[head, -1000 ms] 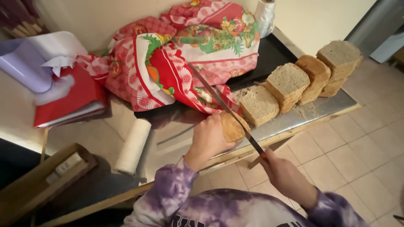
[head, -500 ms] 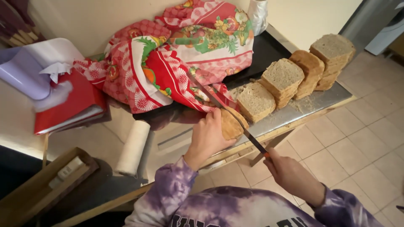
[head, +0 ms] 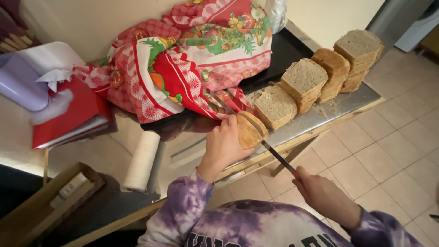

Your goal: The recorder uses a serrated bread knife to slice several loaves of bread on a metal counter.

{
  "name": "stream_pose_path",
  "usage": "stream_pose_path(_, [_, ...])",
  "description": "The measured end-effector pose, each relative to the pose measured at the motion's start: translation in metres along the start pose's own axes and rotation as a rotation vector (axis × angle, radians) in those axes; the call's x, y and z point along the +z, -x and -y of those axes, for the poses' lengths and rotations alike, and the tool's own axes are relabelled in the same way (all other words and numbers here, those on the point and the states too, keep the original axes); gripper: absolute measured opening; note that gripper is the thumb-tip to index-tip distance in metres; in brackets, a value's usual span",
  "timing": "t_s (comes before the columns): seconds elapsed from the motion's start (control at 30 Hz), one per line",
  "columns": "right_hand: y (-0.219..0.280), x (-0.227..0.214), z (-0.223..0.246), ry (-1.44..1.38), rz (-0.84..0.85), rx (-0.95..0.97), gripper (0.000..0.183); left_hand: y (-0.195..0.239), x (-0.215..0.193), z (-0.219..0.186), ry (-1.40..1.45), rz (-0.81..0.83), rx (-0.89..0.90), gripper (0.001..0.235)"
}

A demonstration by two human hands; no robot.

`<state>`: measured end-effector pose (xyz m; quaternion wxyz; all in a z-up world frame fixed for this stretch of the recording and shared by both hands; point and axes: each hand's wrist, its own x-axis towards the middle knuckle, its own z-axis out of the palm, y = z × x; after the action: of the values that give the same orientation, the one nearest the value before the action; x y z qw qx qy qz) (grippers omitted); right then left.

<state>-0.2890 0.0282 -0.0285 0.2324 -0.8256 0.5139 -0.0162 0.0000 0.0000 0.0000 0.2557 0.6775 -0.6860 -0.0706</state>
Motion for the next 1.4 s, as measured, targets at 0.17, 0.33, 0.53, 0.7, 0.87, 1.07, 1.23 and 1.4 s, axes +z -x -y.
stream_pose_path(0.17, [-0.019, 0.016, 0.000, -0.032, -0.112, -0.162, 0.020, 0.005, 0.003, 0.000, -0.003, -0.037, 0.029, 0.093])
stream_pose_path(0.33, [0.008, 0.010, -0.006, 0.022, -0.056, -0.069, 0.025, 0.004, -0.005, -0.004, 0.020, 0.013, -0.062, 0.098])
stream_pose_path(0.53, [0.020, 0.017, -0.019, 0.067, -0.043, -0.030, 0.024, -0.012, -0.023, -0.022, -0.045, -0.159, 0.215, 0.116])
stream_pose_path(0.7, [0.033, 0.011, -0.024, 0.094, -0.029, -0.033, 0.029, -0.047, 0.005, -0.021, -0.109, 0.174, 0.438, 0.075])
stream_pose_path(0.87, [0.041, 0.006, -0.025, 0.113, 0.023, 0.028, 0.026, -0.050, 0.020, -0.009, -0.032, 0.236, 0.453, 0.064])
stream_pose_path(1.07, [0.007, 0.016, -0.011, 0.173, -0.023, -0.079, 0.025, -0.045, 0.023, -0.011, 0.037, 0.228, 0.488, 0.059])
stream_pose_path(1.23, [0.030, 0.012, -0.036, 0.139, 0.028, -0.023, 0.026, -0.046, 0.010, -0.017, 0.034, 0.174, 0.439, 0.051])
stream_pose_path(1.4, [0.020, 0.008, -0.034, 0.157, 0.135, 0.020, 0.026, -0.050, 0.014, -0.014, 0.068, 0.239, 0.463, 0.046])
